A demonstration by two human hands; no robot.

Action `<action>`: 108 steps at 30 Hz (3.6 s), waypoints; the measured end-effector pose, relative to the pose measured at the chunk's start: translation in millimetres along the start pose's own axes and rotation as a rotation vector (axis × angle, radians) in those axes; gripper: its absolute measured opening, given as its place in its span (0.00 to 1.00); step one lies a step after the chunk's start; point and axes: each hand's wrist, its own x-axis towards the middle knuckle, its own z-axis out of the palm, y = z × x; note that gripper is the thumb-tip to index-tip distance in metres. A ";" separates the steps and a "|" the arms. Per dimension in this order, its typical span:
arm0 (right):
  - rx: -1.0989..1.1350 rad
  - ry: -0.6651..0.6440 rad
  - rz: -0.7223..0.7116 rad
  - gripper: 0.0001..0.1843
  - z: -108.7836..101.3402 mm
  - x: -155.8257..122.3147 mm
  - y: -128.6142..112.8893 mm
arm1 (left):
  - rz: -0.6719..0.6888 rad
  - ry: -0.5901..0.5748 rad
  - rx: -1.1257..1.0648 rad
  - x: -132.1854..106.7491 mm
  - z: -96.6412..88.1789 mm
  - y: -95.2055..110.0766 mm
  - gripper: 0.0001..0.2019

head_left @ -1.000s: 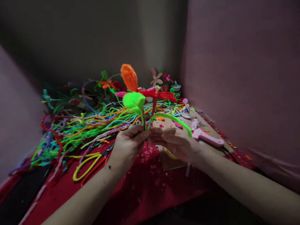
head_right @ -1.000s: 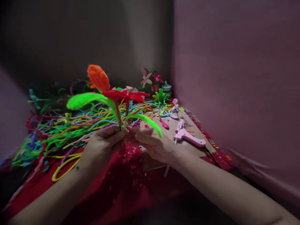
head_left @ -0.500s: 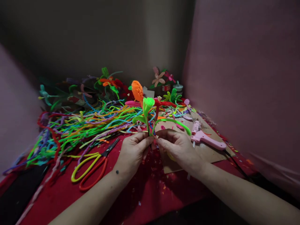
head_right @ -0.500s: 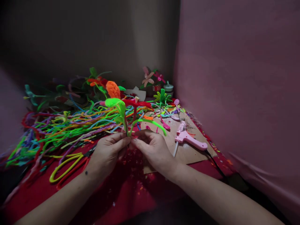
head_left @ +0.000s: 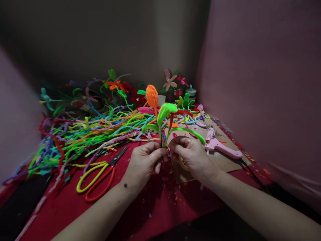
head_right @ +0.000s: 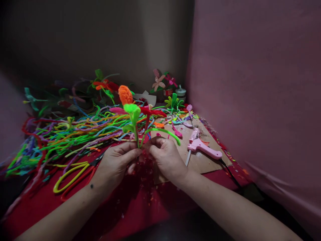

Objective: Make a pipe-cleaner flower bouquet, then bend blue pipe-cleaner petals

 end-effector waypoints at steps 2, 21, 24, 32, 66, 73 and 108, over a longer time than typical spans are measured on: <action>-0.042 0.000 -0.055 0.11 -1.2 -0.4 0.9 | -0.011 -0.031 -0.008 -0.9 -1.2 0.1 0.10; 0.451 -0.118 -0.008 0.14 10.2 -7.2 5.4 | -0.077 -0.197 -0.162 -10.1 0.9 5.9 0.11; 0.488 -0.115 0.012 0.12 11.5 -9.1 7.4 | -0.032 -0.161 -0.087 -10.4 2.2 5.4 0.12; 0.502 -0.118 -0.033 0.03 10.2 -19.9 6.5 | -0.021 -0.070 -0.031 -8.6 4.2 -1.1 0.11; -0.779 0.001 -0.396 0.32 -61.0 -26.4 -7.3 | 0.023 0.127 0.053 2.6 -10.5 -6.4 0.13; -0.577 0.003 -0.317 0.29 -51.3 -15.6 -6.8 | 0.011 0.119 -0.014 0.0 -8.7 -0.2 0.12; -0.907 -0.145 -0.699 0.32 -14.8 16.5 13.3 | 0.011 0.086 0.004 9.7 -22.4 -6.8 0.10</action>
